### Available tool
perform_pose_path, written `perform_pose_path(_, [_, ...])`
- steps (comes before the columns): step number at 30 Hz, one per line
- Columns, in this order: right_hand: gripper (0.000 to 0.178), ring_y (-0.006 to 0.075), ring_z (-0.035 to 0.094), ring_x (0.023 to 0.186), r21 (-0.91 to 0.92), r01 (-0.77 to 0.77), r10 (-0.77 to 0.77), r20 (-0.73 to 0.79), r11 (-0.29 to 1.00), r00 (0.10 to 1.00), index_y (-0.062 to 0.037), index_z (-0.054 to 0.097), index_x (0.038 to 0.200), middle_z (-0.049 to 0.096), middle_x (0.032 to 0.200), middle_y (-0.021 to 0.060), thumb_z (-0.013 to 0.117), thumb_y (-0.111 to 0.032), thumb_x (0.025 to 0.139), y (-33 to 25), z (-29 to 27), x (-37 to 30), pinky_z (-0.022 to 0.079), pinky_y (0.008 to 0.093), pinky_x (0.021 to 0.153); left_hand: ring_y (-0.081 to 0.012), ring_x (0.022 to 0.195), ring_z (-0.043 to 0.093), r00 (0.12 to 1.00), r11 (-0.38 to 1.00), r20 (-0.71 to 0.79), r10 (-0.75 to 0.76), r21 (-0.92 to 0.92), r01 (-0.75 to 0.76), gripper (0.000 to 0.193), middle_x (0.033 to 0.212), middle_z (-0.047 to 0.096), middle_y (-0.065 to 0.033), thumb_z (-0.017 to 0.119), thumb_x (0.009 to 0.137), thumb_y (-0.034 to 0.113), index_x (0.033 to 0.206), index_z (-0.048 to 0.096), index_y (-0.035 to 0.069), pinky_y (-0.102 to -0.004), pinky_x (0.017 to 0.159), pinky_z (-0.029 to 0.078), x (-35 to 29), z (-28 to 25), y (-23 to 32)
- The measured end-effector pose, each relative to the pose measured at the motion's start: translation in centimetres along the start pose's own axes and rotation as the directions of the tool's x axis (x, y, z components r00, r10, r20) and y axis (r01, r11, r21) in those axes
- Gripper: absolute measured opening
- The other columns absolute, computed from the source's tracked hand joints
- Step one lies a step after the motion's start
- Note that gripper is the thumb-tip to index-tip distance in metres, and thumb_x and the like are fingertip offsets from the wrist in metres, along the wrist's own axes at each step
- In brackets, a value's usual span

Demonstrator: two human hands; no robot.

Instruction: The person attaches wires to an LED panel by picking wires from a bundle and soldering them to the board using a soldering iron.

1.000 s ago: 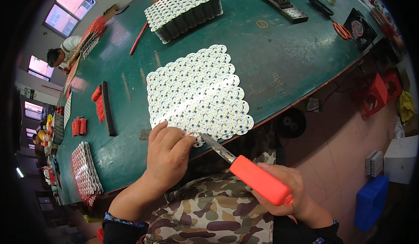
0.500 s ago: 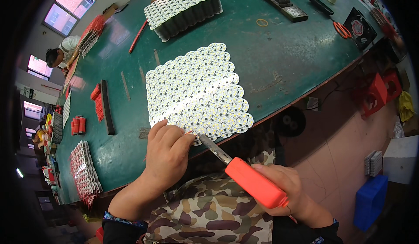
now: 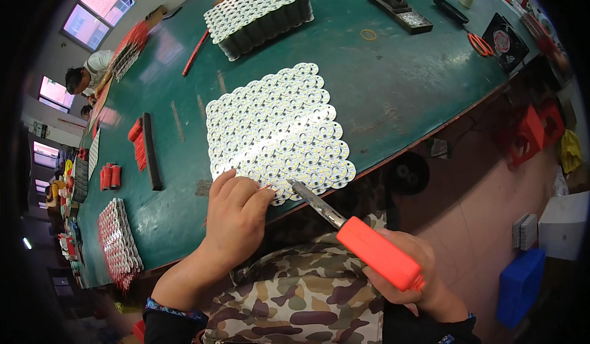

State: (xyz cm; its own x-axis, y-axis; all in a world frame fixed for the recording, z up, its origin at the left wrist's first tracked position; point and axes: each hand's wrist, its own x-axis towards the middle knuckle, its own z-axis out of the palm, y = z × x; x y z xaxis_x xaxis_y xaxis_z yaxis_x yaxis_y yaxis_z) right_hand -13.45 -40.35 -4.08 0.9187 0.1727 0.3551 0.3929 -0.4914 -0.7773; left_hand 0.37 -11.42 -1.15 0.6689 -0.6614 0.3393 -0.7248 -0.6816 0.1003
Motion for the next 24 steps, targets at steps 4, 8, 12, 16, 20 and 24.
perform_pose_path(4, [0.063,0.0355,0.076,0.088,0.026,0.001,-0.001,0.002,1.000,1.000,0.0054,0.059,0.129,0.074,0.106,0.0208,0.084,-0.005,0.072,0.1,0.2,-0.1,0.062,0.0423,0.080,-0.0255,0.088,0.063,1.000,1.000,-0.003,0.002,0.000,-0.002,0.018,0.088,0.061,-0.0049,0.069,0.079,0.003,0.097,0.070,0.009,-0.0485,0.102,0.046,0.1,0.1,0.1])
perform_pose_path(8, [0.064,0.0346,0.077,0.089,0.068,0.034,-0.035,0.001,0.997,0.999,0.0056,0.059,0.129,0.074,0.106,0.0210,0.085,-0.004,0.072,-0.1,0.7,0.7,0.062,0.0415,0.079,-0.0254,0.088,0.063,1.000,1.000,-0.005,-0.002,0.006,0.002,0.018,0.087,0.061,-0.0046,0.069,0.080,0.003,0.097,0.070,0.009,-0.0482,0.102,0.046,0.0,0.0,0.2])
perform_pose_path(12, [0.062,0.0341,0.077,0.086,0.120,0.034,-0.036,0.015,0.992,0.999,0.0058,0.060,0.129,0.074,0.106,0.0213,0.085,-0.003,0.073,0.1,1.3,0.9,0.062,0.0402,0.077,-0.0255,0.088,0.063,1.000,1.000,0.005,-0.001,-0.001,0.001,0.017,0.087,0.061,-0.0047,0.069,0.080,0.003,0.096,0.070,0.009,-0.0483,0.102,0.047,0.0,0.0,0.0])
perform_pose_path(16, [0.063,0.0334,0.076,0.081,0.134,0.033,-0.039,0.046,0.990,0.998,0.0061,0.060,0.130,0.074,0.102,0.0212,0.084,-0.003,0.072,-0.1,1.2,1.6,0.061,0.0385,0.072,-0.0255,0.088,0.063,1.000,1.000,-0.006,-0.002,0.000,0.002,0.018,0.087,0.061,-0.0047,0.070,0.080,0.003,0.096,0.070,0.009,-0.0481,0.101,0.047,0.0,0.1,0.0])
perform_pose_path(20, [0.063,0.0324,0.074,0.076,0.061,0.069,-0.069,0.008,0.996,0.998,0.0061,0.061,0.129,0.074,0.098,0.0200,0.083,-0.002,0.071,-0.5,1.3,1.7,0.059,0.0371,0.067,-0.0255,0.088,0.064,1.000,1.000,0.004,-0.003,0.006,0.003,0.017,0.087,0.061,-0.0050,0.070,0.080,0.003,0.096,0.070,0.009,-0.0481,0.101,0.047,0.1,-0.1,0.1])
perform_pose_path(24, [0.061,0.0327,0.073,0.074,0.075,0.078,-0.077,-0.017,0.994,0.997,0.0052,0.062,0.127,0.074,0.096,0.0176,0.083,-0.003,0.070,-0.7,1.1,1.7,0.059,0.0373,0.068,-0.0257,0.089,0.064,1.000,1.000,0.002,-0.005,0.005,0.005,0.017,0.087,0.061,-0.0053,0.070,0.080,0.003,0.096,0.070,0.008,-0.0482,0.101,0.047,0.0,-0.1,0.2])
